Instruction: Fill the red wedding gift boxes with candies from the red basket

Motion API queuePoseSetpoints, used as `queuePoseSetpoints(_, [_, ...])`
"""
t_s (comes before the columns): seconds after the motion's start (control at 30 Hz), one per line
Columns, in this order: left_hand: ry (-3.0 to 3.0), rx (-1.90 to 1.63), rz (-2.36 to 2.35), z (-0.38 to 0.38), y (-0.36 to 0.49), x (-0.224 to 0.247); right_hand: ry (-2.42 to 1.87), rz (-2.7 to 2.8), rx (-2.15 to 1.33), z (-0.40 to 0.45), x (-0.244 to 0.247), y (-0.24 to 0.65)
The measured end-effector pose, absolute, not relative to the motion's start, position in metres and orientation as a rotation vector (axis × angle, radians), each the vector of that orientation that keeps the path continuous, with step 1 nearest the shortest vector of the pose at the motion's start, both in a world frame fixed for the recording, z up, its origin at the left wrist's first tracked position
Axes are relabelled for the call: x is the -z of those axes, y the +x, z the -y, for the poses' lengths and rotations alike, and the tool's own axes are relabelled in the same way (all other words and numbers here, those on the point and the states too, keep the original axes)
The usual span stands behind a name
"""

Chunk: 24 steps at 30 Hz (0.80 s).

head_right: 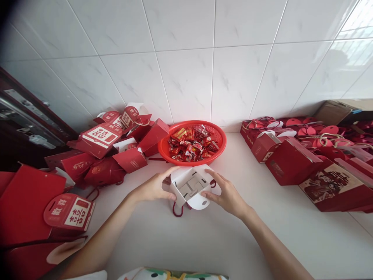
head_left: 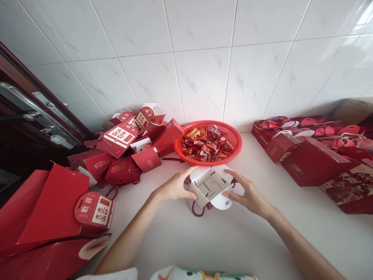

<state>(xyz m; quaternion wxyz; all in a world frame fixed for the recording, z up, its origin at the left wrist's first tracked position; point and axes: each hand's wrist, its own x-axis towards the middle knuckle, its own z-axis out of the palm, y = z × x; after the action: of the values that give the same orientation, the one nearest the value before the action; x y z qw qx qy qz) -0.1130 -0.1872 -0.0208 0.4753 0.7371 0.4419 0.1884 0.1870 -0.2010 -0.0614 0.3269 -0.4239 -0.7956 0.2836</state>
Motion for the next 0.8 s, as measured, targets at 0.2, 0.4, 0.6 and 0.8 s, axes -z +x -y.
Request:
queuePoseSetpoints(0.2, [1.832, -0.482, -1.057, 0.189, -0.117, 0.023, -1.029, 2.113, -0.606, 0.199, 0.063, 0.19])
queuePoseSetpoints(0.4, [1.862, -0.463, -1.055, 0.196, -0.122, 0.015, -0.982, 2.118, -0.466, 0.196, 0.059, 0.194])
queuePoseSetpoints(0.6, [1.935, -0.408, -1.133, 0.194, -0.128, -0.005, -1.013, 2.112, -0.322, 0.193, 0.05, 0.197])
queuePoseSetpoints(0.8, [1.987, -0.601, -1.264, 0.175, -0.132, -0.021, -0.997, 2.079, -0.32, 0.17, 0.017, 0.197])
